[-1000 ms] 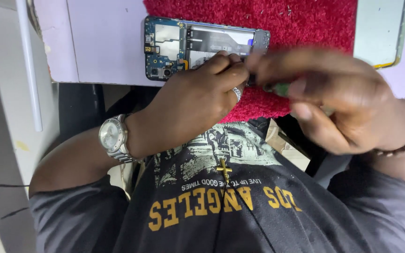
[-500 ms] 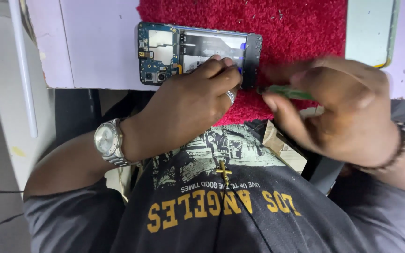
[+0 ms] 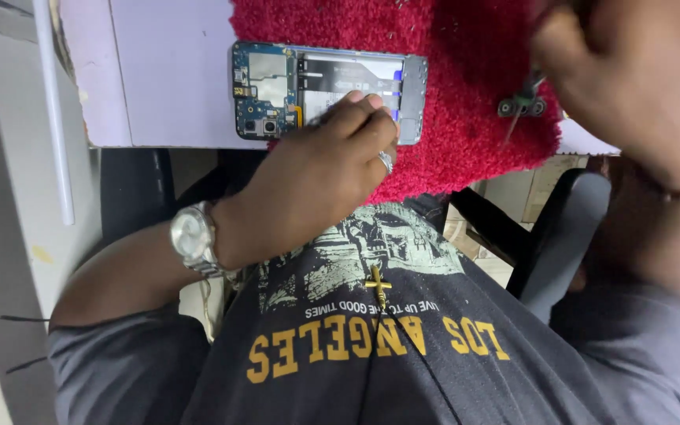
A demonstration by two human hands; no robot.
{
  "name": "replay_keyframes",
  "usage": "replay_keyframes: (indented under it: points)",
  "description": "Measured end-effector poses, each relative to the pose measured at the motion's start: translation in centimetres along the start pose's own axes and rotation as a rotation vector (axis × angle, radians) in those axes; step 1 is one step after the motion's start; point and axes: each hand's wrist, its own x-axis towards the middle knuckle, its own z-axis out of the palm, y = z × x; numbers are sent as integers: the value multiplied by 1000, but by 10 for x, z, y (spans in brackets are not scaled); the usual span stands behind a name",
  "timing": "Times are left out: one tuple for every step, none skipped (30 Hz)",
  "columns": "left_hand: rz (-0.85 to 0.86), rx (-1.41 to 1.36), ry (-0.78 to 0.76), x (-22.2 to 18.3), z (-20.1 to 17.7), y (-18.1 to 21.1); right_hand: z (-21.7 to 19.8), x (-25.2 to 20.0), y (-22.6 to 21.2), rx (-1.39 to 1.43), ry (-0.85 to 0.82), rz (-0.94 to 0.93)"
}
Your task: Assembling or disassembling the internal components and casing of a mobile phone using a screwdriver
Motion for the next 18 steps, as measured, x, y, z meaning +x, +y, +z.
replay_keyframes:
  points:
    - [7, 52, -14, 2, -1, 2, 1, 10, 8, -249, -236, 131]
    - [12, 59, -6, 1, 2, 7, 0, 19, -3, -255, -226, 133]
    - [10, 131, -22, 0, 5, 13, 0, 28, -15, -247, -226, 72]
    - [6, 202, -37, -1, 8, 18, 0, 37, -27, -239, -225, 11]
    - [6, 206, -35, -2, 10, 22, 2, 31, -33, -241, -221, 10]
    - [39, 205, 46, -4, 12, 25, 4, 24, -39, -335, -92, -38]
    - [69, 202, 124, -6, 13, 30, 7, 18, -45, -427, 37, -85]
    - [68, 203, 123, -6, 8, 32, -1, 19, -59, -426, 37, -87]
    - [89, 278, 182, -5, 3, 34, -9, 22, -73, -169, 38, -233]
    - [111, 353, 240, -4, -2, 36, -18, 24, -88, 89, 38, -377]
    - [111, 356, 238, -3, -4, 32, -13, 25, -91, 90, 40, -378]
    - [213, 364, 348, -2, -5, 28, -9, 25, -94, 73, -45, -427]
    - [317, 371, 461, -1, -5, 24, -5, 26, -96, 51, -129, -475]
    - [319, 374, 464, -1, -2, 26, 0, 26, -98, 48, -127, -475]
    - [450, 343, 563, -1, 1, 28, 5, 27, -99, -1, -186, -442]
    - [582, 311, 660, -1, 5, 29, 10, 28, -101, -50, -244, -408]
    - [583, 313, 662, -1, 3, 30, 8, 30, -103, -51, -243, -408]
    - [591, 281, 662, -1, 1, 31, 6, 32, -106, 23, -270, -406]
